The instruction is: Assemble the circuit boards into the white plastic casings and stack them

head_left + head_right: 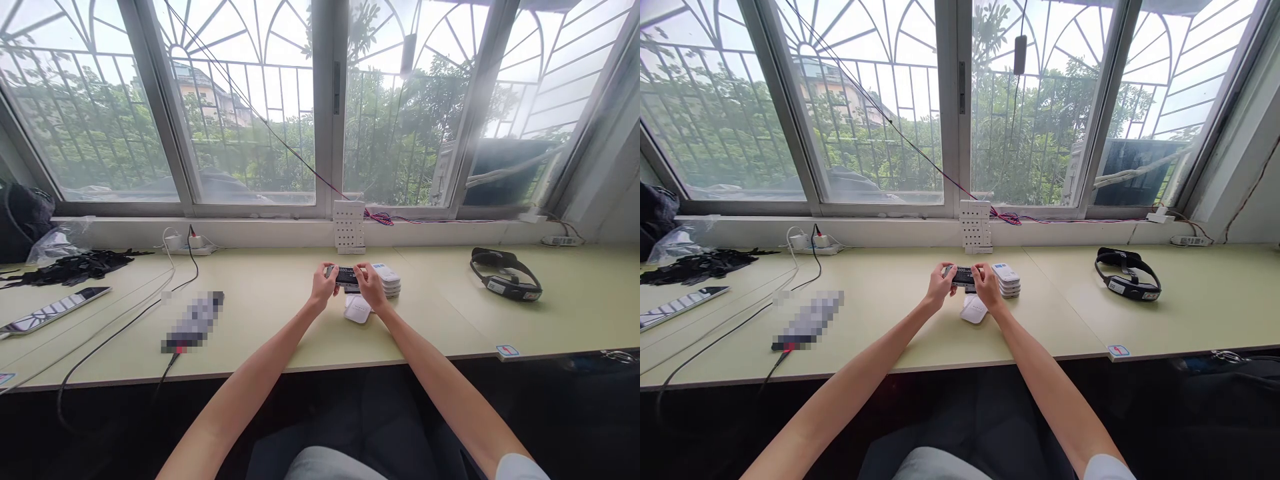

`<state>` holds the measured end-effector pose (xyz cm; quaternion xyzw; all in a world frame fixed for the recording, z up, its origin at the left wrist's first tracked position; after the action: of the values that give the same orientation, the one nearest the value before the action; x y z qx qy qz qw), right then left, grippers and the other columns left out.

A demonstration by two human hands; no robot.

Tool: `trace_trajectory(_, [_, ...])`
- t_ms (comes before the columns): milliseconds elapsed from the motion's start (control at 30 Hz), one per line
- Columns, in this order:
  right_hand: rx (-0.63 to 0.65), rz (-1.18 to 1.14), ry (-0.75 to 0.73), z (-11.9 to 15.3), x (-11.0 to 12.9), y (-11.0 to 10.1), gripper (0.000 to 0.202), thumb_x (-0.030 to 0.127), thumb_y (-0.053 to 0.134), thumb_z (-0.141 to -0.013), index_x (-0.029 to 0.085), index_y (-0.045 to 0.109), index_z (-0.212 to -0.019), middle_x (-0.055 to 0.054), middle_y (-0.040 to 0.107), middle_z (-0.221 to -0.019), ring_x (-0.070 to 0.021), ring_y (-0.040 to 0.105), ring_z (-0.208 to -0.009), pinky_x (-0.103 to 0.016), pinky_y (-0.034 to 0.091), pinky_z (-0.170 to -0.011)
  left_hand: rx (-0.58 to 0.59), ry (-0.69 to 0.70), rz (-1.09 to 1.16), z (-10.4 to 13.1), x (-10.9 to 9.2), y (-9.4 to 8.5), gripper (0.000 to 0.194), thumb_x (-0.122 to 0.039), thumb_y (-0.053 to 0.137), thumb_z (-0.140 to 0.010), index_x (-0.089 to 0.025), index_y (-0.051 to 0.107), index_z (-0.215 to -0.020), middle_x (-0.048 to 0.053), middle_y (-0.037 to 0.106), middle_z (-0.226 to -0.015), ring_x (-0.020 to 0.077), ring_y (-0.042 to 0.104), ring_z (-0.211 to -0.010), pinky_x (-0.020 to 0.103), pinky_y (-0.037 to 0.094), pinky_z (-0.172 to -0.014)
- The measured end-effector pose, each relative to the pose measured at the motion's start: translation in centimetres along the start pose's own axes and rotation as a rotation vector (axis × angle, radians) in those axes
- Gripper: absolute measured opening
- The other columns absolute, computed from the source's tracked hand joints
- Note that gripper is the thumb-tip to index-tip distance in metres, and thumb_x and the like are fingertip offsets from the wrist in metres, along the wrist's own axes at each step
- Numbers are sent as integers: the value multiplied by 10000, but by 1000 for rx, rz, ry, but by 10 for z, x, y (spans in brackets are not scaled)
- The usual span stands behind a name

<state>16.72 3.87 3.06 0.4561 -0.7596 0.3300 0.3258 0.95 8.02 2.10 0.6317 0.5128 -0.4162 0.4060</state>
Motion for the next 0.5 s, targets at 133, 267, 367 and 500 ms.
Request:
trace_trajectory(133, [-2, -15, 5, 0, -1, 0, 399, 611, 456, -909, 224, 543, -954, -12, 609, -633, -173, 476, -518, -281, 368, -503, 15, -1, 7, 0, 0, 1, 290, -401, 655, -854, -188, 506, -982, -64, 528, -576, 64, 446, -330, 181, 333, -326])
trace_trajectory(267, [-10, -10, 6, 0, 0, -1, 420, 622, 460, -904, 217, 560, -959, -10, 610, -624, -169, 475, -509, -279, 368, -498, 21, -2, 11, 0, -1, 2, 294, -403, 653, -853, -188, 499, -981, -65, 528, -568, 67, 445, -328, 183, 332, -327])
trace_trajectory(367, [-14, -3, 12, 0, 1, -2, 434, 632, 460, -901, 217, 572, -957, -1, 598, -604, -166, 470, -505, -277, 365, -502, 21, 4, 18, 0, -3, 2, 301, -408, 653, -851, -187, 495, -981, -67, 525, -558, 71, 444, -326, 184, 323, -324])
trace_trajectory(500, [-7, 5, 23, 0, 2, -3, 455, 653, 460, -894, 217, 576, -953, -3, 603, -609, -168, 473, -508, -279, 361, -506, 32, 0, 31, 1, -3, 4, 328, -427, 669, -841, -187, 498, -984, -68, 523, -557, 69, 443, -328, 182, 319, -329])
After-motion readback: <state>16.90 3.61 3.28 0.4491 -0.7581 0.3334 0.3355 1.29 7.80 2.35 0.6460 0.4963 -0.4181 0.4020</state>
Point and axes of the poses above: each hand's wrist, its own z-axis away from the middle knuckle, its own y-axis out of the palm, x = y × z, the point moved 9 cm from there along -z, towards the middle knuckle
